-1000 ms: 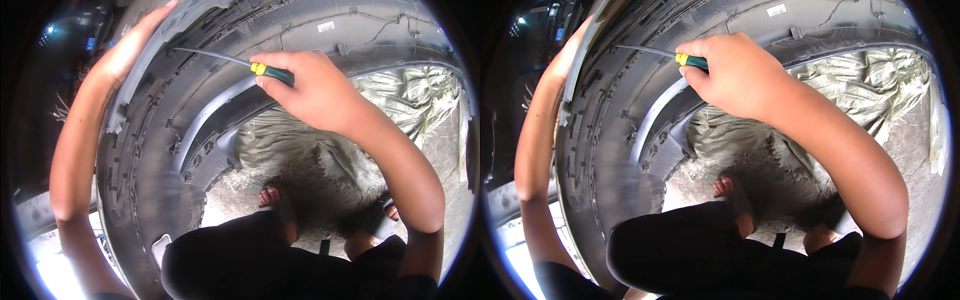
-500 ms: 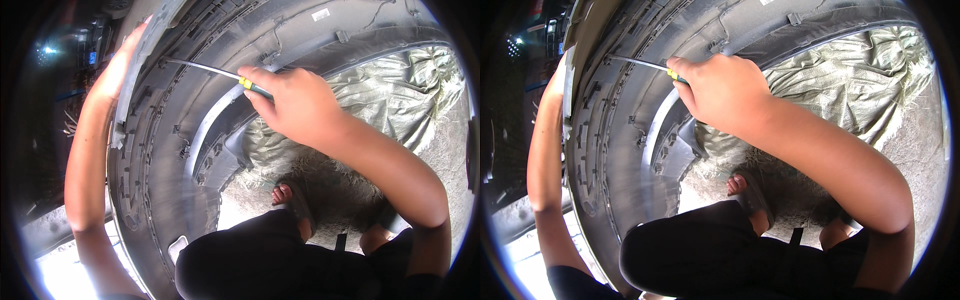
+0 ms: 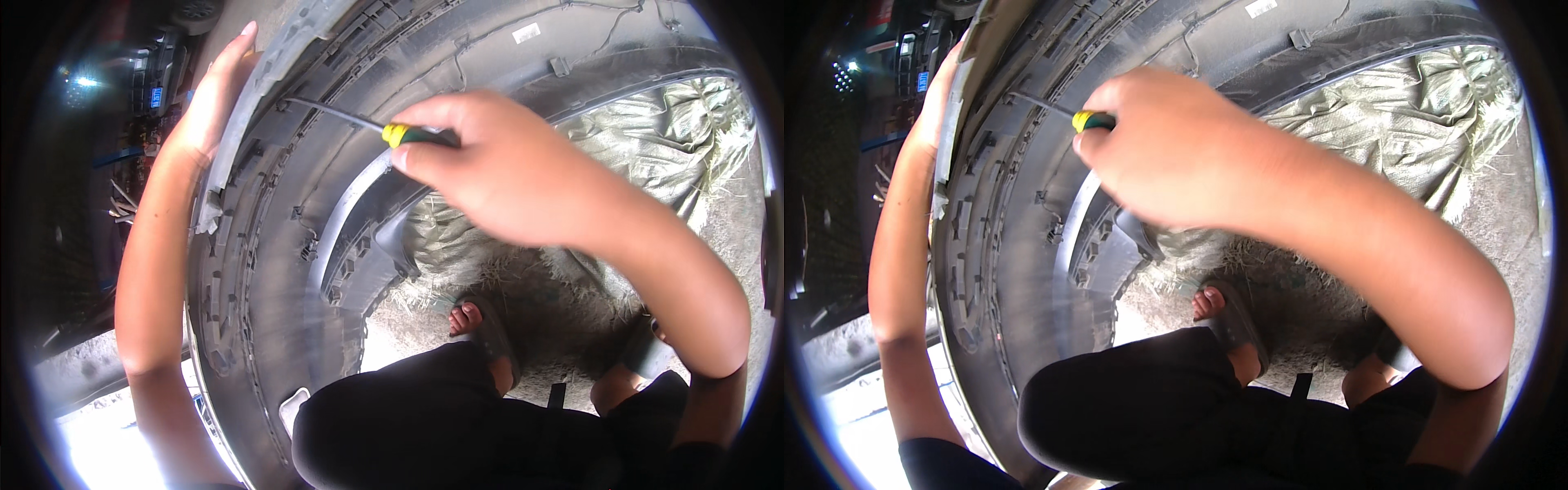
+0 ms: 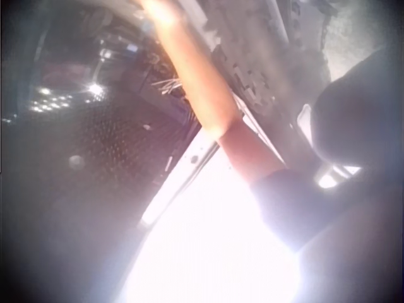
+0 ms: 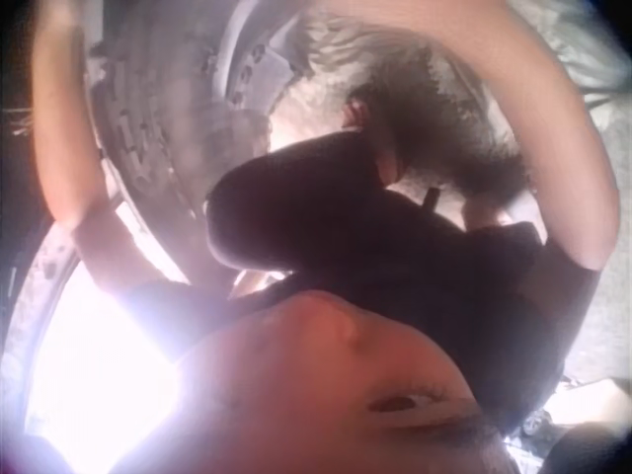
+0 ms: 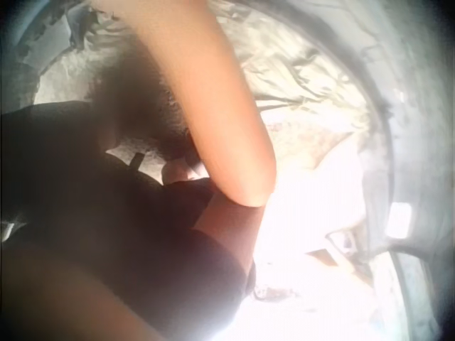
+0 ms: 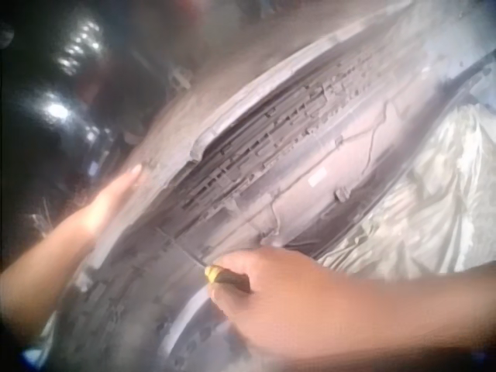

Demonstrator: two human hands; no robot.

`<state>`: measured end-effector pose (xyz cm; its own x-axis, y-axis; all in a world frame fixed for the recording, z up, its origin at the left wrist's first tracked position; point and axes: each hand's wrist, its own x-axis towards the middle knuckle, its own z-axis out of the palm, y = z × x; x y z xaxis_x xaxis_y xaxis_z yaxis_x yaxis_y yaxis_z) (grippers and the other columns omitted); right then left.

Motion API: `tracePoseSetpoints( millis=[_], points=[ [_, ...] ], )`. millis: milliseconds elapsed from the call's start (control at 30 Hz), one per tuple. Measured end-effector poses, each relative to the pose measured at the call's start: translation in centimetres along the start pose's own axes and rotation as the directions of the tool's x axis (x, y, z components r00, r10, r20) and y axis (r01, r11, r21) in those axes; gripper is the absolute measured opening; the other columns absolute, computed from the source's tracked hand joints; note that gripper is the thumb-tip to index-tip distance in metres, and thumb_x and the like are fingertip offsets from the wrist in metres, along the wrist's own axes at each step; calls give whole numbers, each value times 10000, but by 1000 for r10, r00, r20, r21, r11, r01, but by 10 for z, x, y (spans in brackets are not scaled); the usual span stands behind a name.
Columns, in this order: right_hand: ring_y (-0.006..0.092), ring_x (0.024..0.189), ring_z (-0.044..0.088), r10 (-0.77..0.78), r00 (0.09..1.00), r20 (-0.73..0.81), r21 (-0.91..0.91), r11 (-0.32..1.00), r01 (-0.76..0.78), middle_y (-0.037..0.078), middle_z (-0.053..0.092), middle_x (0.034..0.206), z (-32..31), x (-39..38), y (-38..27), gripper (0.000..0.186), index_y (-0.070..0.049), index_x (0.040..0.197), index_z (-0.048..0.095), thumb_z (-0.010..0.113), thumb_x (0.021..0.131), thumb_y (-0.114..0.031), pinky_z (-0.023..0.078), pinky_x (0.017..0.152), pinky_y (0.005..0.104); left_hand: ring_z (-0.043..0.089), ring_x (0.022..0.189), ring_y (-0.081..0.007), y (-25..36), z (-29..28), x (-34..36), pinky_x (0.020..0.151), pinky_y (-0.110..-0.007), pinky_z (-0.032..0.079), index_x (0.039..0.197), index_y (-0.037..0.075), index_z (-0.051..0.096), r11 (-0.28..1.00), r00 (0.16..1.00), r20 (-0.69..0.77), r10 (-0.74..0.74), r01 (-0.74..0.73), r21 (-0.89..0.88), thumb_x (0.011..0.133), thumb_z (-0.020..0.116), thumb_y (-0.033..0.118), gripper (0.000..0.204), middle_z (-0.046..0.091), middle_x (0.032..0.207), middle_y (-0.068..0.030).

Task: The person uses a flathead screwdriver to pry and separate a plastic trim piece from a car bumper. They work along the edge of the bumper, applying pressure to release clips and detach the trim.

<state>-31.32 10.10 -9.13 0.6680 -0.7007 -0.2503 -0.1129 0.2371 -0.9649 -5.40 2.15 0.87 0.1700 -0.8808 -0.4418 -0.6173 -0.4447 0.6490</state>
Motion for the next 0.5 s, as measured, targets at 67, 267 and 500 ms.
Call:
tracePoseSetpoints(
  millis=[67,267,500],
  points=[
    [143,623,586,-199,966,-168,-266,952,150,80,651,743,18,3,-8,414,52,1333,613,598,1026,-225,486,634,326,651,1092,-207,2,-1,1,979,-329,504,1396,-45,595,999,1000,15,-27,27,-21,988,448,693,856,677,1292,-174],
    [243,636,652,-89,989,-118,-38,996,85,168,693,778,18,-16,-7,352,94,1247,617,587,1014,-170,495,626,366,670,1072,-208,3,-1,0,966,-325,522,1379,-59,610,998,999,14,-47,47,-34,988,447,694,865,696,1273,-179],
    [98,542,528,103,994,37,235,966,-109,31,572,691,29,-39,-2,442,29,1367,566,592,1039,-267,428,518,289,652,1125,-222,0,-4,0,1005,-327,502,1393,-58,598,997,998,33,-60,62,-42,985,455,694,868,675,1314,-185]
  ],
)
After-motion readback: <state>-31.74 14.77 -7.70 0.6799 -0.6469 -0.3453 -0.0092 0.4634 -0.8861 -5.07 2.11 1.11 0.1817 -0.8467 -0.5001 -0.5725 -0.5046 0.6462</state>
